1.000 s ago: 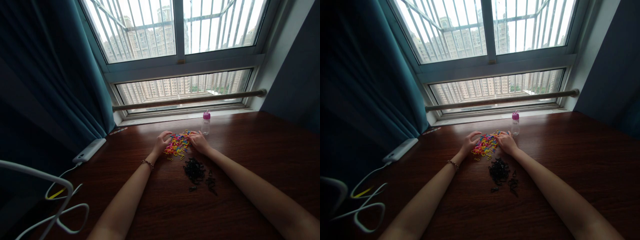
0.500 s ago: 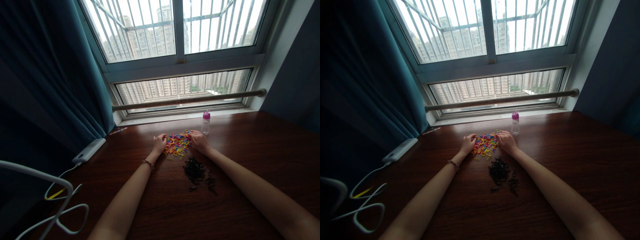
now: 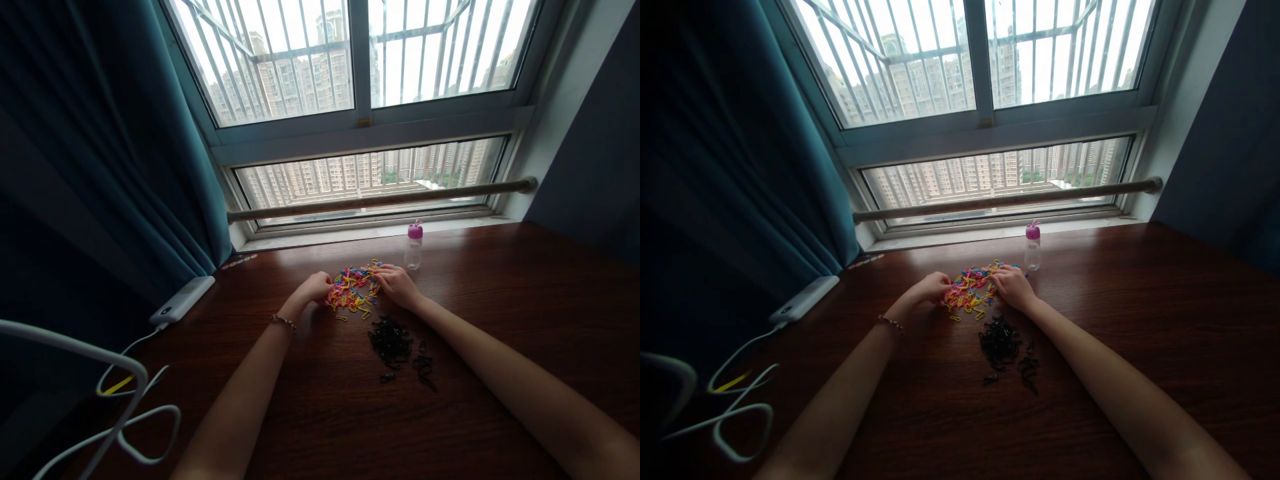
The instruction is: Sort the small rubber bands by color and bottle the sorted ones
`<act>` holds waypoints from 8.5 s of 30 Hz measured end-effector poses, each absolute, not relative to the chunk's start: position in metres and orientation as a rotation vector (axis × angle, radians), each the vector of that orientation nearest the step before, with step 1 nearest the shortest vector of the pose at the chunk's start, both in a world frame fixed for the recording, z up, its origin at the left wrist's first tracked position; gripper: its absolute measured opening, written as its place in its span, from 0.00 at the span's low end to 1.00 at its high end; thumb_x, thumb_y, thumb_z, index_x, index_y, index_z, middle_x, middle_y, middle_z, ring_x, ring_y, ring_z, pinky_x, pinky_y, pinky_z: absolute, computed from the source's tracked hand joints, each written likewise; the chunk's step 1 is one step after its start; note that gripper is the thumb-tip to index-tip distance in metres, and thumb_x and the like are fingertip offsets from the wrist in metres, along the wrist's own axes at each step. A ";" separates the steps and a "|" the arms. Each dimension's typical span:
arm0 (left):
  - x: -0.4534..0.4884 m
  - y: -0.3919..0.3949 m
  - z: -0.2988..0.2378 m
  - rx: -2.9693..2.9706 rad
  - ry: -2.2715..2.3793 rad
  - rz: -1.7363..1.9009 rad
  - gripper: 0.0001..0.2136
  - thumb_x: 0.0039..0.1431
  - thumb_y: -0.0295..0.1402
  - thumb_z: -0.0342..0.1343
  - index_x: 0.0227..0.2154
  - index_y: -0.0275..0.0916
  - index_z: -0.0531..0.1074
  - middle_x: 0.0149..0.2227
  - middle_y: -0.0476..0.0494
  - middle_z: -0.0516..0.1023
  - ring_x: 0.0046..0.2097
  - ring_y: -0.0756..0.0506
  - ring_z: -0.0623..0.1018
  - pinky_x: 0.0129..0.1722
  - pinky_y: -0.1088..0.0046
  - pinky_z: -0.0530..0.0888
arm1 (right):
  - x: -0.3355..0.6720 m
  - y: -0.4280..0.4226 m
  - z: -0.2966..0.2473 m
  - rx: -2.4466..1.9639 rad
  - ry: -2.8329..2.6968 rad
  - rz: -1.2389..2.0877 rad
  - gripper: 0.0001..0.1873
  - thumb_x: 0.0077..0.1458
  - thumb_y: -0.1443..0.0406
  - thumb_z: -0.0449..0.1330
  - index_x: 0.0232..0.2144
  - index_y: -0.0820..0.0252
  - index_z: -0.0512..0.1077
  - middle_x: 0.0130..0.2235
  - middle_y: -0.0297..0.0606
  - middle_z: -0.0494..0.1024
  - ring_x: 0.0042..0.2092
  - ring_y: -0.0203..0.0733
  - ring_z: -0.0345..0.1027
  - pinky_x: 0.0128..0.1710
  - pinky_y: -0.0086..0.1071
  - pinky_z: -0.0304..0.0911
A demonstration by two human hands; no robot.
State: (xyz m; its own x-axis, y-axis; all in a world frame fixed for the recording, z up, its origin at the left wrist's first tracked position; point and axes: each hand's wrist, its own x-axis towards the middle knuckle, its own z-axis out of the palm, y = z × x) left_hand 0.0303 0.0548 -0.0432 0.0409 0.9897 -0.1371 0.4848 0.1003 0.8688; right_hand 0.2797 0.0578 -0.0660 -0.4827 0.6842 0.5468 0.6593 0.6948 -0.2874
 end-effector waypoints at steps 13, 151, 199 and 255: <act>0.026 0.068 -0.057 1.624 1.612 1.280 0.10 0.49 0.26 0.49 0.36 0.34 0.67 0.44 0.34 0.72 0.47 0.41 0.72 0.49 0.60 0.66 | 0.281 0.064 -0.080 -1.370 -2.171 -0.042 0.20 0.58 0.56 0.44 0.42 0.57 0.70 0.45 0.43 0.72 0.46 0.45 0.63 0.46 0.38 0.57; 0.016 0.057 -0.055 2.109 1.388 0.734 0.17 0.42 0.40 0.59 0.35 0.37 0.73 0.36 0.44 0.73 0.32 0.48 0.73 0.32 0.74 0.70 | 0.319 0.089 -0.053 -1.110 -2.495 0.661 0.28 0.31 0.57 0.67 0.40 0.55 0.74 0.39 0.37 0.73 0.41 0.45 0.66 0.43 0.31 0.60; 0.022 -0.093 -0.058 2.455 1.370 0.617 0.17 0.58 0.38 0.46 0.50 0.43 0.63 0.51 0.41 0.65 0.52 0.45 0.65 0.53 0.66 0.63 | 0.325 0.006 -0.065 -0.870 -2.397 0.487 0.05 0.49 0.66 0.57 0.26 0.60 0.73 0.30 0.37 0.72 0.32 0.37 0.65 0.34 0.29 0.59; 0.073 0.074 -0.070 2.079 1.253 1.030 0.24 0.59 0.47 0.36 0.41 0.35 0.69 0.41 0.41 0.74 0.43 0.44 0.73 0.45 0.68 0.68 | 0.256 0.103 -0.074 -0.877 -2.105 0.721 0.20 0.57 0.56 0.44 0.40 0.56 0.72 0.38 0.32 0.77 0.40 0.42 0.70 0.42 0.33 0.64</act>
State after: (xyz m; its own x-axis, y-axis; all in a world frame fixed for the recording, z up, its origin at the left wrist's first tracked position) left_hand 0.0729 0.0743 -0.0698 0.2903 0.8915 0.3478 0.5135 -0.4518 0.7295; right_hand 0.2563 0.1028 -0.0740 -0.4992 0.7644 0.4080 0.3536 0.6096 -0.7094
